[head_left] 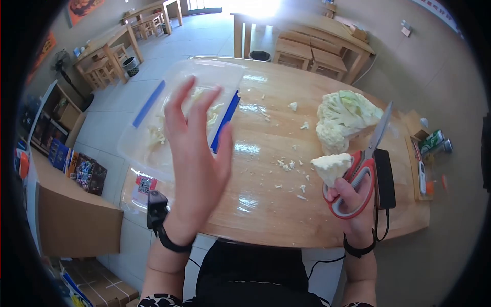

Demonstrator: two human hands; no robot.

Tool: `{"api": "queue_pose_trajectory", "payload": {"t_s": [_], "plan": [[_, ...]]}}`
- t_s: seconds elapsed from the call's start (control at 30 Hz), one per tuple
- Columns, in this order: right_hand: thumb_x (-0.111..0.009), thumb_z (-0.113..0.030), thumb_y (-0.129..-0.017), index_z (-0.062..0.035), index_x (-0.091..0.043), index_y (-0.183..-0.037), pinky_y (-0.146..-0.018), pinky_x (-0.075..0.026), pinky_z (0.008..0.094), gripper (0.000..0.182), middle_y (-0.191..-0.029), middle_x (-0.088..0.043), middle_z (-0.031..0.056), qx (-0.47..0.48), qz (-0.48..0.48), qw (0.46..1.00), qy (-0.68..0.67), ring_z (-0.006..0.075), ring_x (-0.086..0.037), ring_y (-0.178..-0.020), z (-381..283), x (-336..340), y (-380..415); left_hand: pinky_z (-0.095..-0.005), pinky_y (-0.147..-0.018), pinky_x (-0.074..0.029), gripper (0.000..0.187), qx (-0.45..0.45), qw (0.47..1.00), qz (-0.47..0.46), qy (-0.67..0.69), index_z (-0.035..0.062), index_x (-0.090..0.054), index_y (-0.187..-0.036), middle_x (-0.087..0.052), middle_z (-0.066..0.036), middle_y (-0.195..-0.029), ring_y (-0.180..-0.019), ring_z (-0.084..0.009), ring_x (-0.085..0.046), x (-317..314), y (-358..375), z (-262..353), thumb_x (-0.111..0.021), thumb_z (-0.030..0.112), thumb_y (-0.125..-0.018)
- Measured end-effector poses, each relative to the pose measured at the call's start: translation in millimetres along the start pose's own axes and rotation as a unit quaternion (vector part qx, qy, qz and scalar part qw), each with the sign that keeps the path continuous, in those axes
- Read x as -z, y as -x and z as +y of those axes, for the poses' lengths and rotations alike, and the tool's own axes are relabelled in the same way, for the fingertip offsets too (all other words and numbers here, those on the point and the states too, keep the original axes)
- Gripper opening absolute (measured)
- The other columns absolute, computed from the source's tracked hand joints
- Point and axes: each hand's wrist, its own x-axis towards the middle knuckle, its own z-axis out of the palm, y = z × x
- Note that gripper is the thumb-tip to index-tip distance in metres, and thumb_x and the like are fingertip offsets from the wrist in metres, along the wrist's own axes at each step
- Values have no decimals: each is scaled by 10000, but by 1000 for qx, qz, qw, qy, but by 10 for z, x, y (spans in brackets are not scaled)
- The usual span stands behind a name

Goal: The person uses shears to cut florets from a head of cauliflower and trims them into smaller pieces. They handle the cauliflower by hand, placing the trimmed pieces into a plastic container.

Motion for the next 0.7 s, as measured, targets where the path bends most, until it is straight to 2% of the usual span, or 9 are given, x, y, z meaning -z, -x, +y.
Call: {"api": "queue_pose_trajectory", "payload": {"t_s": [0.03, 0.1, 0.13, 0.2, 0.37, 0.43, 0.57, 0.63, 0.7], "plan": [[-590, -3, -770, -23, -421, -1066, -525, -423, 236, 341, -782, -518, 60, 0, -1, 1000, 12, 114, -516, -596, -8, -26, 7, -455, -976, -315, 512, 0, 992, -2, 125, 23, -430, -1203, -386, -236, -1213, -1181, -382, -369, 39, 41, 114, -587, -44, -721], [-623, -19, -765, -31, -444, -999, -516, -416, 211, 295, -766, -522, 46, -4, 0, 999, 51, 88, -517, -596, -20, -38, 23, -325, -889, -411, 489, 30, 939, -168, 300, 37, -438, -1231, -412, -136, -1263, -1158, -221, -432, -40, 127, 407, -608, -8, -775], [-623, -19, -765, -31, -444, -999, -516, -416, 211, 295, -766, -522, 46, -4, 2, 999, 52, 88, -517, -596, -35, -38, 34, -325, -889, -411, 489, 30, 938, -168, 302, 37, -438, -1231, -412, -136, -1263, -1158, -221, -432, -135, 158, 468, -608, -8, -775], [-649, -59, -768, -31, -458, -982, -510, -411, 200, 289, -759, -522, 27, -21, -16, 990, 135, 68, -512, -588, -73, -30, 46, -304, -899, -417, 489, 199, 694, -331, 607, 34, -407, -1261, -432, -102, -1252, -1124, -177, -455, -390, 239, 474, -580, -18, -807], [-678, -82, -746, -41, -471, -954, -533, -404, 187, 296, -775, -510, 0, -11, 23, 985, 173, 46, -500, -636, -183, 167, 225, -272, -876, -441, 509, 177, 668, -260, 674, 29, -373, -1285, -481, -82, -1190, -1076, -147, -486, -563, 290, 383, -561, -37, -817], [-721, -104, -684, -38, -462, -940, -554, -398, 184, 371, -785, -491, 8, 33, -58, 917, 392, 56, -477, -659, -233, 396, 359, -271, -872, -445, 526, 174, 676, -206, 686, 26, -366, -1289, -496, -83, -1166, -1065, -146, -494, -529, 283, 396, -574, -33, -809], [-741, -79, -643, -12, -457, -966, -553, -385, 196, 436, -789, -445, 38, -29, -133, 856, 498, 77, -419, -654, -267, 403, 537, -271, -883, -432, 520, 213, 639, -172, 719, 25, -382, -1272, -486, -77, -1167, -1061, -145, -492, -478, 295, 465, -589, -26, -798], [-726, -113, -628, -36, -463, -939, -555, -352, 200, 414, -752, -419, 9, -68, -96, 881, 457, 73, -389, -641, -249, 306, 549, -269, -887, -425, 516, 210, 624, -172, 733, 24, -387, -1265, -482, -76, -1170, -1066, -143, -486, -498, 319, 499, -592, -27, -794], [-711, -146, -614, -61, -469, -912, -556, -320, 205, 393, -716, -394, -19, -103, -60, 902, 414, 70, -359, -628, -250, 287, 548, -268, -886, -425, 508, 175, 658, -197, 705, 28, -392, -1259, -474, -69, -1165, -1072, -133, -473, -537, 348, 508, -590, -31, -794]]}}
